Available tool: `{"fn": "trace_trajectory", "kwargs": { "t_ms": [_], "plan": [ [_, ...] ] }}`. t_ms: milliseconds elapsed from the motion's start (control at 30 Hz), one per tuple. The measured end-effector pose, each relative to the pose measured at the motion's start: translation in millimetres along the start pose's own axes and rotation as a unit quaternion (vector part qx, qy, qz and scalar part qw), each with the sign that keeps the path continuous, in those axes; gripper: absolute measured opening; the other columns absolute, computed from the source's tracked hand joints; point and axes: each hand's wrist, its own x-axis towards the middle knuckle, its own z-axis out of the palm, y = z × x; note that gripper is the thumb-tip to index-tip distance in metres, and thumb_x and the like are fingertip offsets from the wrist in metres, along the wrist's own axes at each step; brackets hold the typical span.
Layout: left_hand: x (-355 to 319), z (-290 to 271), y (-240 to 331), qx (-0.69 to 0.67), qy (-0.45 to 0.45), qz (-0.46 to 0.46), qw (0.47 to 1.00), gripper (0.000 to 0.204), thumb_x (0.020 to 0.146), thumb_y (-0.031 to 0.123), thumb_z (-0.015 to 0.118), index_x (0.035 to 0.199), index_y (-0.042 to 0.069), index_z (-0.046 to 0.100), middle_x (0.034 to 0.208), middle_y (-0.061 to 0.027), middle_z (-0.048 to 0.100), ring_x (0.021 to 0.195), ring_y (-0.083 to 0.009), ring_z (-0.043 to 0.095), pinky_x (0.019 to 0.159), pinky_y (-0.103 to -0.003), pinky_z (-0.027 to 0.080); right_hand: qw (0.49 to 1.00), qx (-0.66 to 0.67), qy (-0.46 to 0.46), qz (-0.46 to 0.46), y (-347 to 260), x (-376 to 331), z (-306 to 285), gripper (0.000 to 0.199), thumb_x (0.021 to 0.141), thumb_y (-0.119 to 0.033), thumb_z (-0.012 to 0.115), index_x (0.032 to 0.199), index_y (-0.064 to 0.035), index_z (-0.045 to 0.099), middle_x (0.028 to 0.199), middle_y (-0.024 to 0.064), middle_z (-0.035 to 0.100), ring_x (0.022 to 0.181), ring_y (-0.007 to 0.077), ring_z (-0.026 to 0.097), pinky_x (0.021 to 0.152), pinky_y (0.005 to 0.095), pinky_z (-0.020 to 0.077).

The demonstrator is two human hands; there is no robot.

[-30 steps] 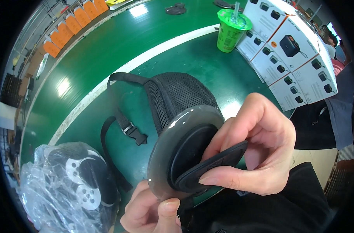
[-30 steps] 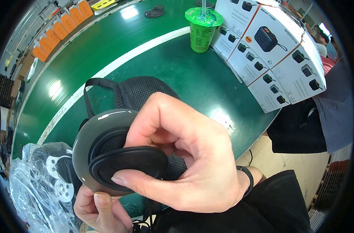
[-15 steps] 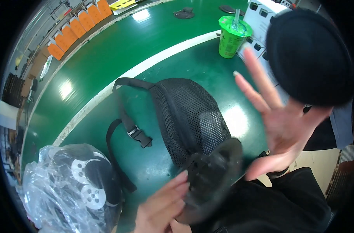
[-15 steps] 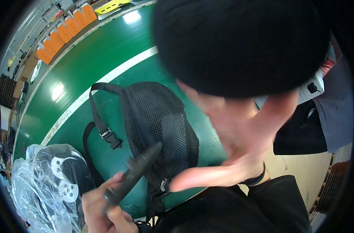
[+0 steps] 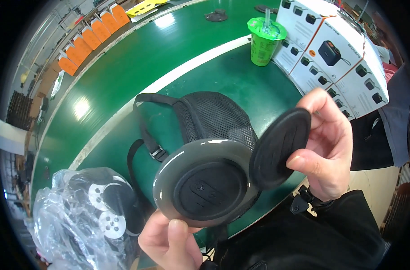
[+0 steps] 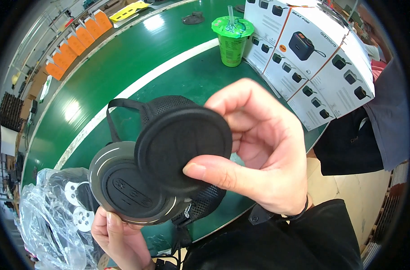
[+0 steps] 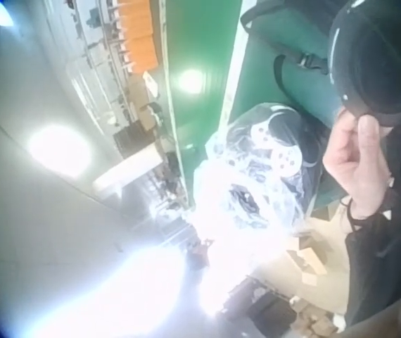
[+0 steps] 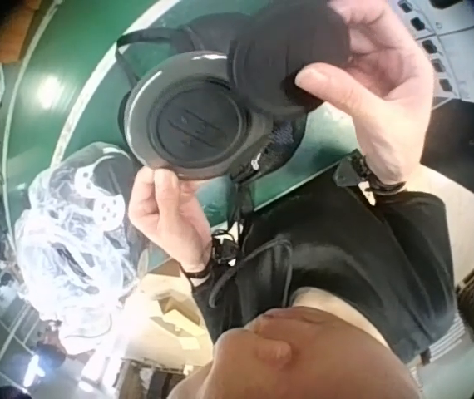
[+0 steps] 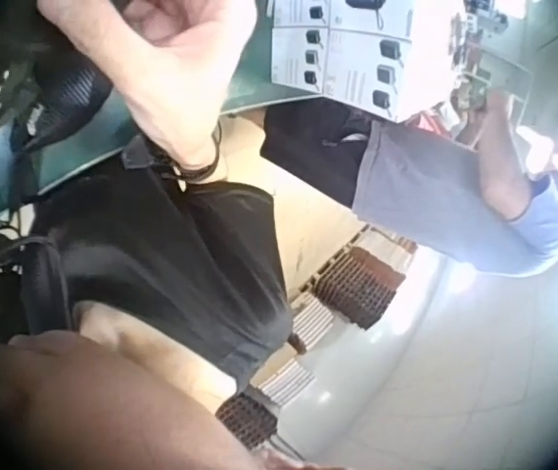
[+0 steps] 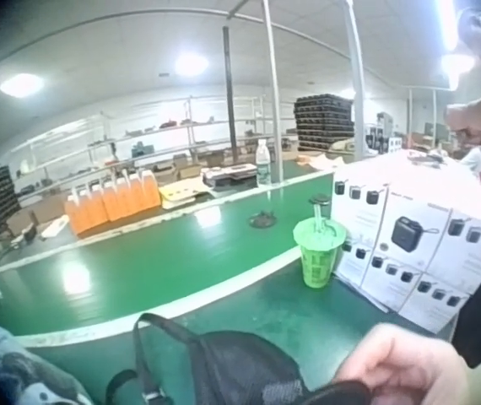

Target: The recorder assembles components of a portable speaker or similar electronic device by attaching plastic covers and filters.

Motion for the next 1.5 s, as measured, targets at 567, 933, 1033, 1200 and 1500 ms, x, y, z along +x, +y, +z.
{"fn": "trace_trajectory", "kwargs": {
  "t_ms": [567, 933, 1033, 1200, 1500],
  "plan": [
    [1.1, 10.0, 7.4, -0.053, 0.045, -0.096, 0.993, 0.008, 0.086, 0.003, 0.051, 0.079, -0.001, 0.052, 0.073, -0.0022, 0.054, 0.065, -0.008, 0.05, 0.062, -0.02, 0.041, 0.998, 0.045, -0.036, 0.031, -1.9, -4.9, 0.9, 0.025, 0.088, -0.015, 0.049, 0.089, 0.0092, 0.055, 0.081, 0.0129, 0.059, 0.064, 0.0125, 0.06, 0.055, 0.0204, 0.0496],
    [-2.3, 7.7, 7.9, -0.052, 0.042, -0.092, 0.994, 0.008, 0.085, 0.003, 0.052, 0.079, -0.001, 0.051, 0.073, -0.0034, 0.054, 0.064, -0.0083, 0.049, 0.061, -0.021, 0.04, 1.0, 0.023, 0.006, 0.003, -4.7, -2.8, -7.2, 0.025, 0.087, -0.015, 0.046, 0.092, 0.0086, 0.051, 0.08, 0.0128, 0.06, 0.059, 0.0149, 0.062, 0.055, 0.0218, 0.0507],
    [-2.8, 6.0, 6.7, -0.065, 0.043, -0.093, 0.993, 0.008, 0.085, 0.005, 0.053, 0.084, -0.004, 0.053, 0.076, -0.0058, 0.057, 0.065, -0.0098, 0.051, 0.061, -0.022, 0.043, 0.999, 0.017, 0.006, -0.048, -4.4, 2.5, -15.0, 0.027, 0.088, -0.017, 0.046, 0.098, 0.008, 0.048, 0.081, 0.0143, 0.062, 0.064, 0.0157, 0.064, 0.06, 0.0235, 0.052],
    [0.6, 4.1, 8.0, -0.076, 0.008, -0.094, 0.993, 0.01, 0.087, 0.006, 0.051, 0.087, -0.004, 0.055, 0.077, -0.0071, 0.058, 0.067, -0.0117, 0.054, 0.06, -0.023, 0.044, 0.992, -0.026, -0.031, -0.12, 3.4, 8.8, -25.3, 0.043, 0.082, -0.019, 0.054, 0.114, 0.007, 0.041, 0.112, 0.0183, 0.051, 0.103, 0.0246, 0.052, 0.089, 0.0389, 0.0411],
    [120.5, 5.5, -0.1, -0.053, 0.067, 0.043, 0.995, 0.024, 0.087, 0.015, 0.053, 0.096, -0.008, 0.055, 0.091, -0.0134, 0.06, 0.086, -0.0195, 0.06, 0.077, -0.033, 0.051, 0.987, -0.105, -0.074, -0.094, 33.9, 51.1, -42.7, 0.051, 0.077, -0.011, 0.063, 0.125, -0.0108, 0.045, 0.142, 0.0126, 0.022, 0.132, 0.0234, 0.021, 0.105, 0.0435, 0.0173]
  ]
}}
